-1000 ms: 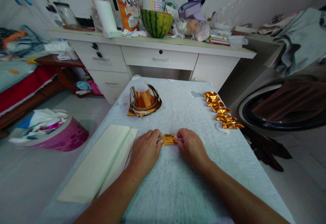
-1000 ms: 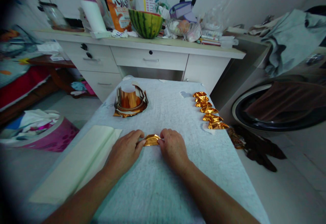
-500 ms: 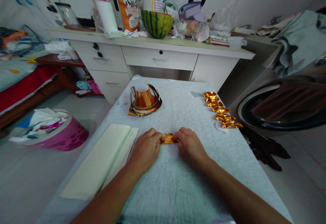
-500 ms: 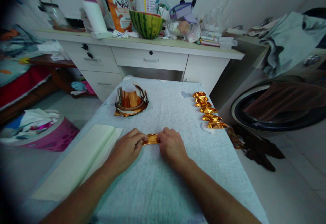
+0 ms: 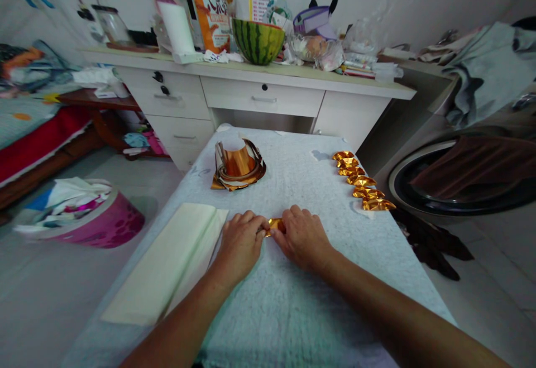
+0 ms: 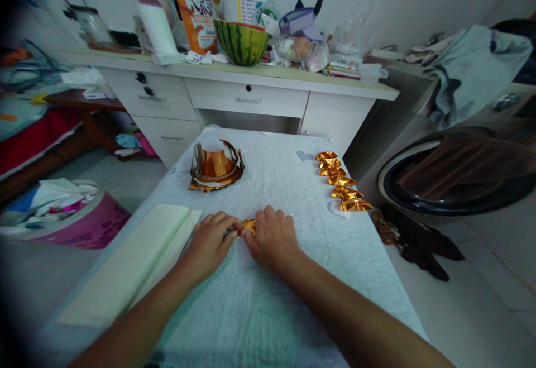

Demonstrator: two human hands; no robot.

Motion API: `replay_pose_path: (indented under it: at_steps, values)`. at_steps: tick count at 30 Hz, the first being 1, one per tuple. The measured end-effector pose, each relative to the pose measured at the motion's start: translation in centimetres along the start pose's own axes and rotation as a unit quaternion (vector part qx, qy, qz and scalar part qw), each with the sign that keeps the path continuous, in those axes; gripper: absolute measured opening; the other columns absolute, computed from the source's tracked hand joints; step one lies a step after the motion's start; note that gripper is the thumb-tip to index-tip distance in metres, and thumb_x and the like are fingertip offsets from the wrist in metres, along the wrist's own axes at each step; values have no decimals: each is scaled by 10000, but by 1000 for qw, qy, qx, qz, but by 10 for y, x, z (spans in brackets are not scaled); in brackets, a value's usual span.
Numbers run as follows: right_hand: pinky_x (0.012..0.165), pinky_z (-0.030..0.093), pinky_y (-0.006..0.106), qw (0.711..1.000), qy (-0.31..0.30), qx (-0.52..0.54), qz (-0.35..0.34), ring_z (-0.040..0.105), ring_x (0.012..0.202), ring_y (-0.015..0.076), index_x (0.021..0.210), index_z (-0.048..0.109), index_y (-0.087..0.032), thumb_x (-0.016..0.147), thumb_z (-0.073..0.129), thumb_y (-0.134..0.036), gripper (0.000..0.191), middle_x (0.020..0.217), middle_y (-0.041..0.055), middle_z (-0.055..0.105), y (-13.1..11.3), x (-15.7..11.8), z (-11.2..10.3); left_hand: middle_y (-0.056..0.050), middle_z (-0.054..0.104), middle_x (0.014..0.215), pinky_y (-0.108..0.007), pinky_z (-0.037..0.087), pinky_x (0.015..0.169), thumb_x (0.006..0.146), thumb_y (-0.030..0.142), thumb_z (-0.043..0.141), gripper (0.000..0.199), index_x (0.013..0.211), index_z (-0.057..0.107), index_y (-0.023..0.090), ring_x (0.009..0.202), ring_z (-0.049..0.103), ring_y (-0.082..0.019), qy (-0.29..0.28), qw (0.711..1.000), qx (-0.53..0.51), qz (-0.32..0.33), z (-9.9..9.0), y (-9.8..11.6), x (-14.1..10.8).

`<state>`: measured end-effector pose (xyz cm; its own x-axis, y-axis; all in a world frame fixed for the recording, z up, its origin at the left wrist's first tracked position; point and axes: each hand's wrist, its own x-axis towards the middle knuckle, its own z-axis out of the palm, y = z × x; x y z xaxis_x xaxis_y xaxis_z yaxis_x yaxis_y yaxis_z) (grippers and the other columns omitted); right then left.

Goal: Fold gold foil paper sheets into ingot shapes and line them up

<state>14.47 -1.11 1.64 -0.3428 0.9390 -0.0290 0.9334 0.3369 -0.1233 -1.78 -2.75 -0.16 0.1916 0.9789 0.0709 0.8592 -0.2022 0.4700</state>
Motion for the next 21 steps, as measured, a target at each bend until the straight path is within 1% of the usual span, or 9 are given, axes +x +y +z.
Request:
replay_pose_path:
  at_steps: [4, 7, 13, 16, 21]
  values:
    - [755, 392, 395, 999, -12, -7, 31, 547, 915, 282, 990, 595, -159, 877, 410, -627, 516, 1010, 130, 584, -7, 3, 0, -18, 619, 972, -341, 362, 823, 843, 76, 454, 274, 956, 633, 250, 949, 520, -210, -14, 1000, -14, 1, -2, -4, 0]
    - [772, 391, 406, 999, -12, -6, 44, 541, 934, 288, 1002, 595, -158, 865, 428, -631, 520, 1013, 137, 580, -10, 4, 0, -19, 619, 984, -341, 361, 833, 837, 55, 433, 312, 979, 630, 252, 963, 514, -209, -28, 1000, -13, 5, -3, -5, 0]
    - [767, 381, 405, 999, 2, 2, 35, 536, 936, 285, 1002, 585, -177, 875, 459, -553, 416, 1009, 122, 571, -8, 0, 1, -21, 619, 1009, -340, 361, 836, 851, 73, 424, 306, 988, 626, 257, 967, 515, -208, -35, 999, -9, 4, -4, -6, 0]
    - [756, 373, 383, 999, 1, 7, 32, 535, 924, 269, 983, 579, -187, 882, 478, -497, 341, 998, 110, 566, -4, -1, 1, -19, 619, 1015, -339, 362, 839, 848, 71, 421, 313, 989, 628, 260, 975, 514, -207, -38, 999, -11, 5, -4, -6, 0]
    - [743, 353, 347, 999, 4, 15, 35, 524, 908, 248, 963, 569, -196, 867, 530, -456, 280, 976, 94, 552, 3, -1, 0, -21, 617, 1017, -341, 364, 837, 841, 72, 427, 331, 1017, 630, 267, 992, 511, -213, -52, 999, -10, -2, -6, -5, 0]
